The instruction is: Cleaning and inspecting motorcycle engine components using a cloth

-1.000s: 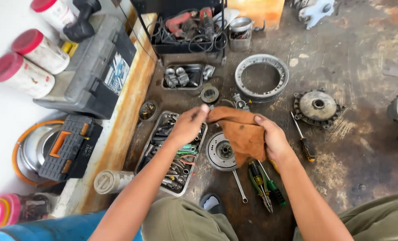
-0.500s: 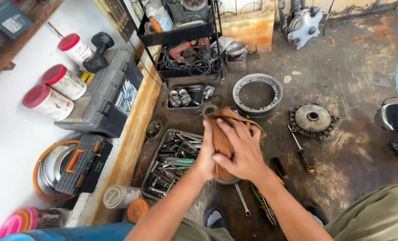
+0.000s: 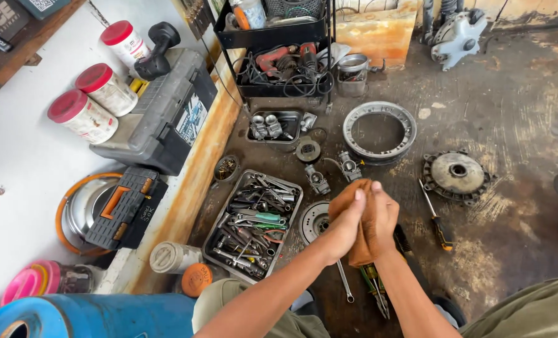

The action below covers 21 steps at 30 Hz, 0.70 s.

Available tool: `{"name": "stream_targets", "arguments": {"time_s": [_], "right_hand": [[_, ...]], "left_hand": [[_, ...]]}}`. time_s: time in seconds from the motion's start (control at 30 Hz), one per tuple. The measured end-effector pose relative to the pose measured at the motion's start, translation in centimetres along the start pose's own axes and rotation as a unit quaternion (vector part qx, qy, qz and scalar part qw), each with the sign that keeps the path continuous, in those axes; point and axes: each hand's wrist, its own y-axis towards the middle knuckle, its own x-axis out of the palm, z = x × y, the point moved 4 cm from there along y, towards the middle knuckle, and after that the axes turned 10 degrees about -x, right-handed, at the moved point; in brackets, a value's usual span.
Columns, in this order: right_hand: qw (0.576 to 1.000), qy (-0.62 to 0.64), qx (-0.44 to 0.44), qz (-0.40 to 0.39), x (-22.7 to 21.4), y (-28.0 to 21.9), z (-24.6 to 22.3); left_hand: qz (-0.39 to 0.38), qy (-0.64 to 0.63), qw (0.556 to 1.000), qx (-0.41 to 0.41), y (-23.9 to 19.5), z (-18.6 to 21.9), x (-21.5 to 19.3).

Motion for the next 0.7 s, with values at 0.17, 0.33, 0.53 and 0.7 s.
{"name": "stream_targets", "arguments": {"time_s": [0.17,0.33,0.53,0.7], "right_hand": [[0.990,-0.076,0.122,0.002,-0.2,1.3,-0.3],[0.970,-0.124,0.205,0.034,0.0,3.0,-0.5],[0.993,0.078,-0.030,-0.087,-2.6,2.0,-0.3],[0.951,0.249,0.181,-0.030,-3.4,5.0,1.5]], "left_hand": [[-0.067,0.109,0.988,-0.083,1.3,-3.5,-0.1],[-0.075,0.132,0.988,-0.032,1.1,-3.7,-0.3],[-0.119,0.230,0.966,0.003,0.1,-2.5,-0.8],[-0.029,0.319,0.947,0.004,-1.8,2.5,-0.8]]}}
